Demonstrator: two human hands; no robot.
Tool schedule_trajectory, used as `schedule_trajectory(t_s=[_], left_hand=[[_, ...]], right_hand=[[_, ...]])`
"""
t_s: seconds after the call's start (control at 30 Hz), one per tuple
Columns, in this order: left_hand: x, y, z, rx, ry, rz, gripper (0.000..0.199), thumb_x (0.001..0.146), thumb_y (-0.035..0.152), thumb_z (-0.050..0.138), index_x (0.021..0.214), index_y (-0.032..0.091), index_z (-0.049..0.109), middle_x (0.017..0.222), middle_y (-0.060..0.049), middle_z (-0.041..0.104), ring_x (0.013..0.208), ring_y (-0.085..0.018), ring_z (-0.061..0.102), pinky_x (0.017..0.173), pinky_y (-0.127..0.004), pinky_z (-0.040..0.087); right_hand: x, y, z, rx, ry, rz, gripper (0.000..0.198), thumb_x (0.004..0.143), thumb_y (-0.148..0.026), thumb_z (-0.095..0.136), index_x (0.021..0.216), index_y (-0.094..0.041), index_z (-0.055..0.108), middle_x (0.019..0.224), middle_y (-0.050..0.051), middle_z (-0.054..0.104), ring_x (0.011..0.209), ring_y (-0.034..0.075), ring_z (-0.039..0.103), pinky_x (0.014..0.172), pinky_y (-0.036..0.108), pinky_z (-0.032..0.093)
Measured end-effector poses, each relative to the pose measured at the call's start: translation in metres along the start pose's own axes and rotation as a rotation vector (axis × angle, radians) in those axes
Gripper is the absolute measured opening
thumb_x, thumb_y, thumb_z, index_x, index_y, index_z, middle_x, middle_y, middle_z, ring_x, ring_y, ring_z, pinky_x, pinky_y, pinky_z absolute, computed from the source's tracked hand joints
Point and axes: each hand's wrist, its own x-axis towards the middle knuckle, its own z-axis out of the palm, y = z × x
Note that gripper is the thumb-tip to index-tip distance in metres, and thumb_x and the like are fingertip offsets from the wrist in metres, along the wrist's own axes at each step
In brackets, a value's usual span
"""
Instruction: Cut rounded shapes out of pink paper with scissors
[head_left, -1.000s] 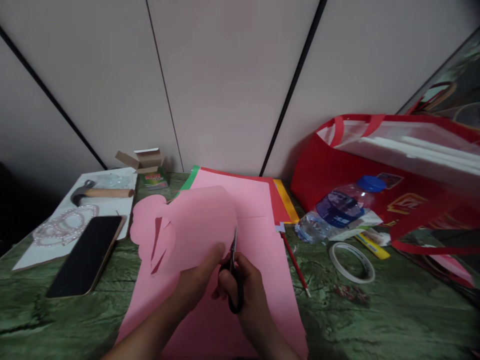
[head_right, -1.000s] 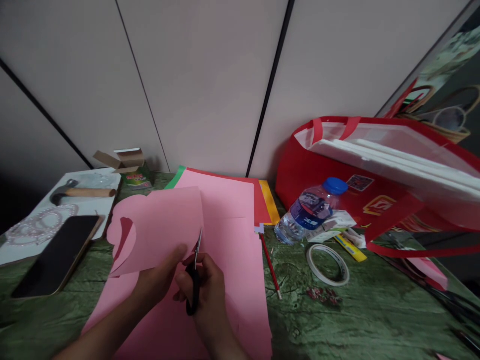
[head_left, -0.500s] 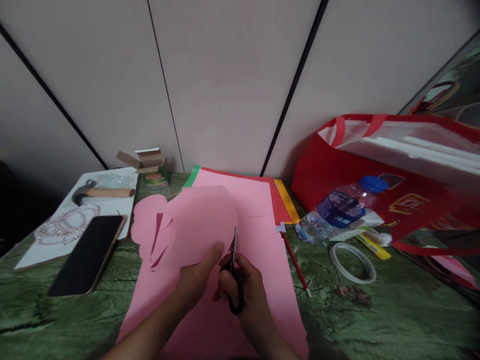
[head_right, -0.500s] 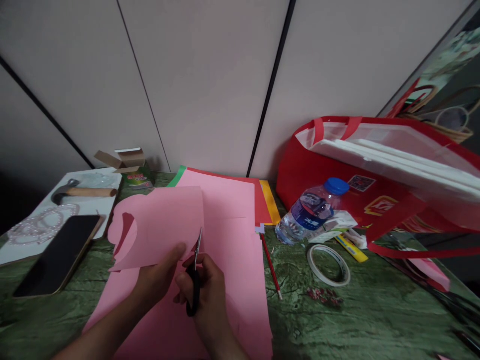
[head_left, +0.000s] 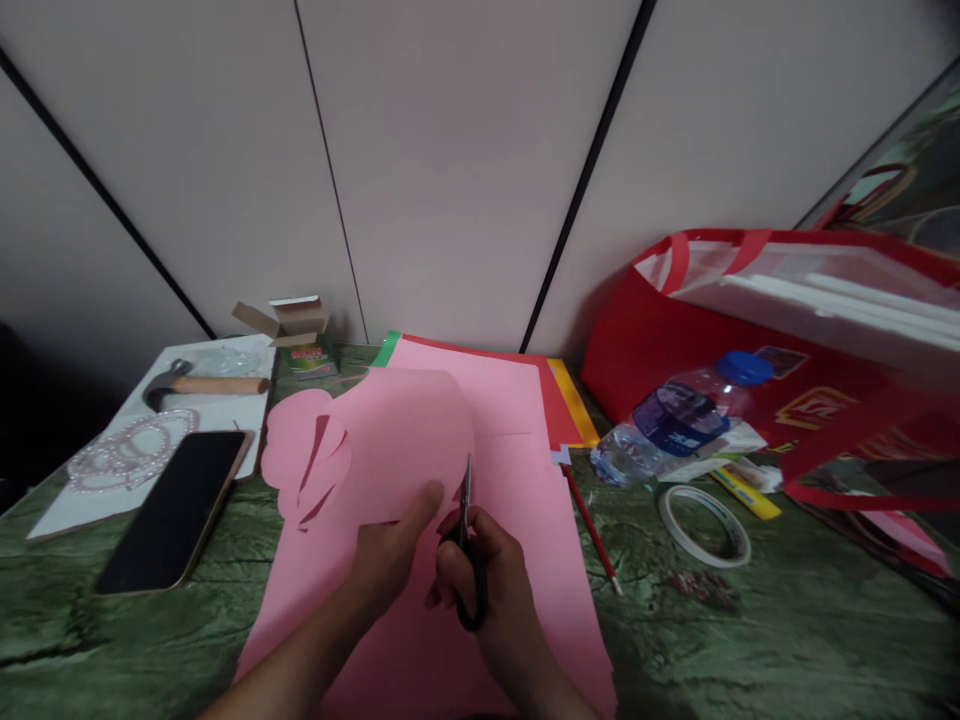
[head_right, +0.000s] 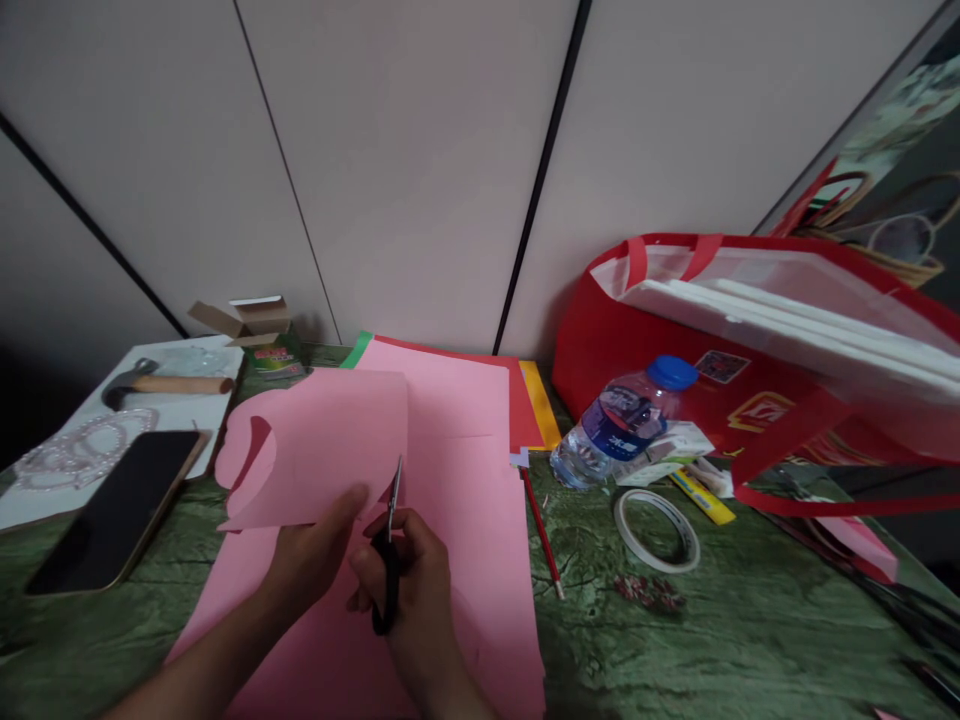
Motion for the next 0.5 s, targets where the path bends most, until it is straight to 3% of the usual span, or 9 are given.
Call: schedule_trajectory(t_s=[0.1,0.5], left_hand=[[0.0008,-0.0002,0.0002,-0.039,0.097,-0.033,0.025,0.062,0.041,0.065,0.063,0.017,0.061,0.059,-0.003,0.066,0.053,-0.018,0.06,0.045,-0.027,0.048],[0.0037,-0.0039,-0.0033,0.007,0.085,0.021,0.025,0.066,0.038,0.063,0.076,0.016,0.063,0.078,-0.005,0.07,0.076,-0.022,0.063,0.066,-0.03,0.049]], right_hand=[[-0.0001,0.0016,-0.0001,-0.003,0.007,0.01,0.012,0.071,-0.025,0.059,0.076,-0.019,0.05,0.044,-0.01,0.043,0.038,0.006,0.045,0.041,0.018,0.04],[-0.0008,0.0033,-0.0001,0.029,0.001,0.005,0.016,0.072,-0.029,0.061,0.076,-0.019,0.049,0.043,-0.01,0.044,0.036,0.006,0.043,0.041,0.019,0.042]])
